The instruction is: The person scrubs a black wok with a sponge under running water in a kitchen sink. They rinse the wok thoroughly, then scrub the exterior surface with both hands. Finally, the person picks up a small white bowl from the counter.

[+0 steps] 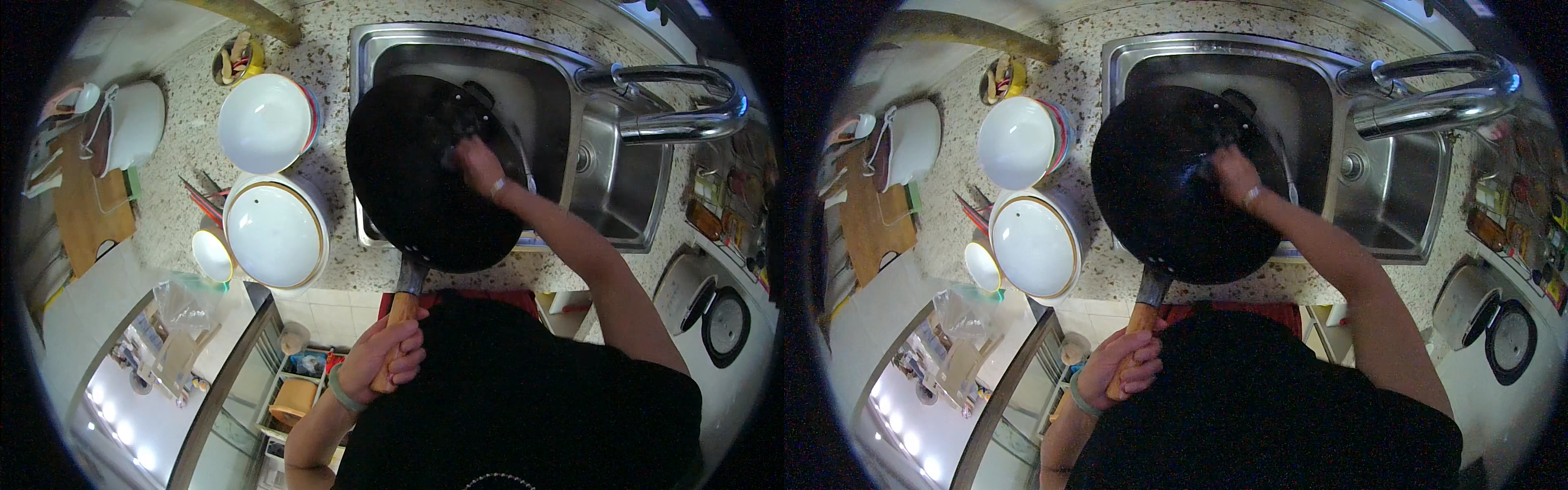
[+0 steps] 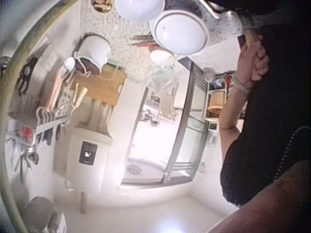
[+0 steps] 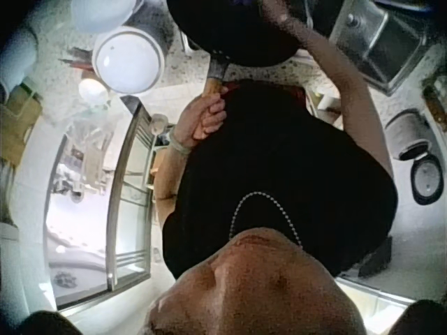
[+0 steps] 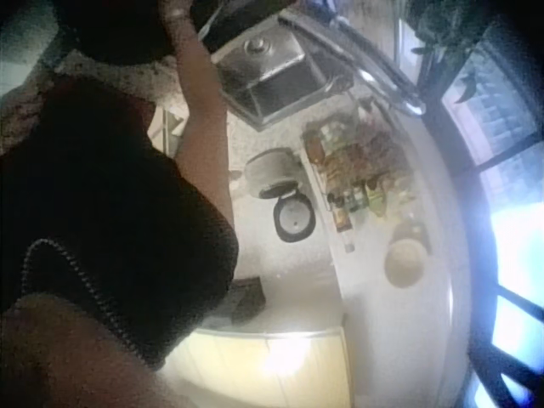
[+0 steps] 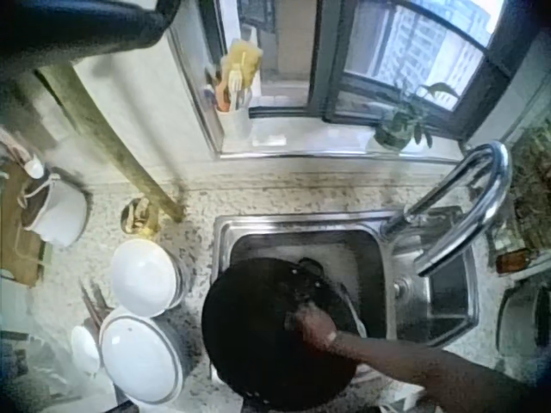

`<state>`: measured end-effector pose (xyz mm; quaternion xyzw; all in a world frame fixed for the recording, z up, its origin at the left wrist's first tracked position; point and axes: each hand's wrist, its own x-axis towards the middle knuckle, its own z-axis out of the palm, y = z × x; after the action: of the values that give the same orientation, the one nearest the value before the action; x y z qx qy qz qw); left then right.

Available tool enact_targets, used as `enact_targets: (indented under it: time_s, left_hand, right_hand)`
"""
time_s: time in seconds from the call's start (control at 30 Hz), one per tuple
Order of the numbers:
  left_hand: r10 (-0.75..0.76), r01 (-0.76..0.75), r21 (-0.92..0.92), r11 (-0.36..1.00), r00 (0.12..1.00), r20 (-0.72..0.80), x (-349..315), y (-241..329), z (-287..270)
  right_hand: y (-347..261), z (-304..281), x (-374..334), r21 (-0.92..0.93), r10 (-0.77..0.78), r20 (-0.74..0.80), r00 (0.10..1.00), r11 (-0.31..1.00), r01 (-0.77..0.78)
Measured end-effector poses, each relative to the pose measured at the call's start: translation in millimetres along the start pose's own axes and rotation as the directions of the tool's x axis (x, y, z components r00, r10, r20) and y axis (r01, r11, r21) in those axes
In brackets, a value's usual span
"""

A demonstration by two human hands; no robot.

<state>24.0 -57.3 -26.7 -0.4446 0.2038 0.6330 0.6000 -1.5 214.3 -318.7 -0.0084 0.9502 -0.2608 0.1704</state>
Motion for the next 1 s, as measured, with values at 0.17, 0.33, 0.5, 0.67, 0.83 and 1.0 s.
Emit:
enact_targets:
  time_s: [0.17, 0.33, 0.5, 0.67, 0.83, 1.0]
  left_hand:
    - [0.016, -0.015, 0.022, 1.000, 0.998, -0.053, -1.6, -0.9, 3.7]
    - [0.022, -0.024, -0.031, 0.999, 0.999, -0.041, -1.0, -0.2, -6.2]
    - [0.012, -0.013, -0.020, 1.000, 0.999, -0.032, -8.0, -0.9, -2.5]
    - [-0.003, 0.002, -0.026, 1.000, 0.999, -0.032, -14.0, 2.2, -3.1]
    - [-0.003, 0.003, -0.098, 0.995, 1.000, 0.008, -13.6, 3.5, -9.3]
    - [-0.028, 0.028, -0.084, 0.996, 1.000, 0.006, -15.4, 2.0, -3.2]
  right_hand:
    - [18.4, -7.9, 25.1, -0.125, -0.081, -0.075, 0.994, 0.990, 0.072]
    - [-9.9, -28.4, -72.1, 0.081, -0.069, 0.293, 0.953, 0.996, 0.048]
    - [5.2, 4.9, -3.8, -0.108, -0.104, 0.024, 0.994, 0.988, 0.106]
    - [14.3, -25.2, 23.5, -0.172, -0.080, -0.036, 0.996, 0.982, 0.073]
    - [-3.7, -27.4, -77.0, 0.014, -0.121, 0.273, 0.954, 0.992, 0.122]
    - [13.3, -16.1, -4.6, -0.178, -0.073, 0.003, 0.997, 0.981, 0.073]
